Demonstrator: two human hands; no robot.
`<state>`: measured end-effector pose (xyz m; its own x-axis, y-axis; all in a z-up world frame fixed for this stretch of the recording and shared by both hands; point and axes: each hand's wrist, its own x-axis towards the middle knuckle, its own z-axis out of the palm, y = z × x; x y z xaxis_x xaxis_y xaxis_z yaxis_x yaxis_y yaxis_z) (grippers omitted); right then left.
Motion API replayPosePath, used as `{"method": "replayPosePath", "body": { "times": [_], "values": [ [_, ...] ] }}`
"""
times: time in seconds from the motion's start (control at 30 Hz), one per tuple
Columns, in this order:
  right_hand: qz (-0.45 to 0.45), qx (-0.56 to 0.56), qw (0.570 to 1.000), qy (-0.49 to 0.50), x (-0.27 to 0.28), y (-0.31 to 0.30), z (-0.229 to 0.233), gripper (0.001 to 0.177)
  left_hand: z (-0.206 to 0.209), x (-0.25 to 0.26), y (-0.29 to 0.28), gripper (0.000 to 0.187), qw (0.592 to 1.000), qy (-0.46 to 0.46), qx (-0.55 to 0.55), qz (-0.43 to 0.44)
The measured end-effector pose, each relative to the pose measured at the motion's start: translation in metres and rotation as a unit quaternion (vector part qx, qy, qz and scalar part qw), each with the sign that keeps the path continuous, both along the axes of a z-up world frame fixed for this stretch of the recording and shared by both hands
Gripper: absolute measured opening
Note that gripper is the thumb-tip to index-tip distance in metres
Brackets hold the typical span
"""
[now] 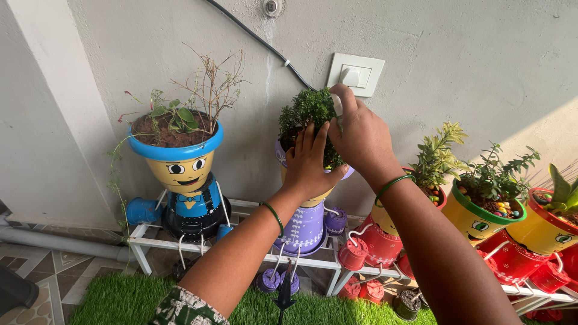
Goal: The person trims a small potted plant using shears, then sprays it with a spray bottle, and finally trims another small plant. The task involves careful cutting and misting of the plants.
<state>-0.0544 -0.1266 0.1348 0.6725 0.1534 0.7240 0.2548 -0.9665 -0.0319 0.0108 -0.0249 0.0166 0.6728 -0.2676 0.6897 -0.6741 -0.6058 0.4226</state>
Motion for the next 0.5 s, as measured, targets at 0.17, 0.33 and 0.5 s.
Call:
{"method": "replayPosePath", "body": {
  "times": [0.17,0.33,0.5],
  "values": [
    [0.023,0.025,0.999,-0.034,0.002,-0.003,-0.003,0.058,-0.003,0.001,0.001,0.110,1.000,0.011,0.001,-0.001],
    [0.004,0.032,0.999,-0.026,0.005,-0.011,-0.003,0.056,0.000,0.000,0.006,0.110,1.000,0.030,0.001,-0.007],
    [-0.007,0.047,0.999,-0.022,0.002,-0.016,-0.005,0.056,0.005,-0.007,0.006,0.104,0.998,0.044,-0.007,0.037]
  ]
}}
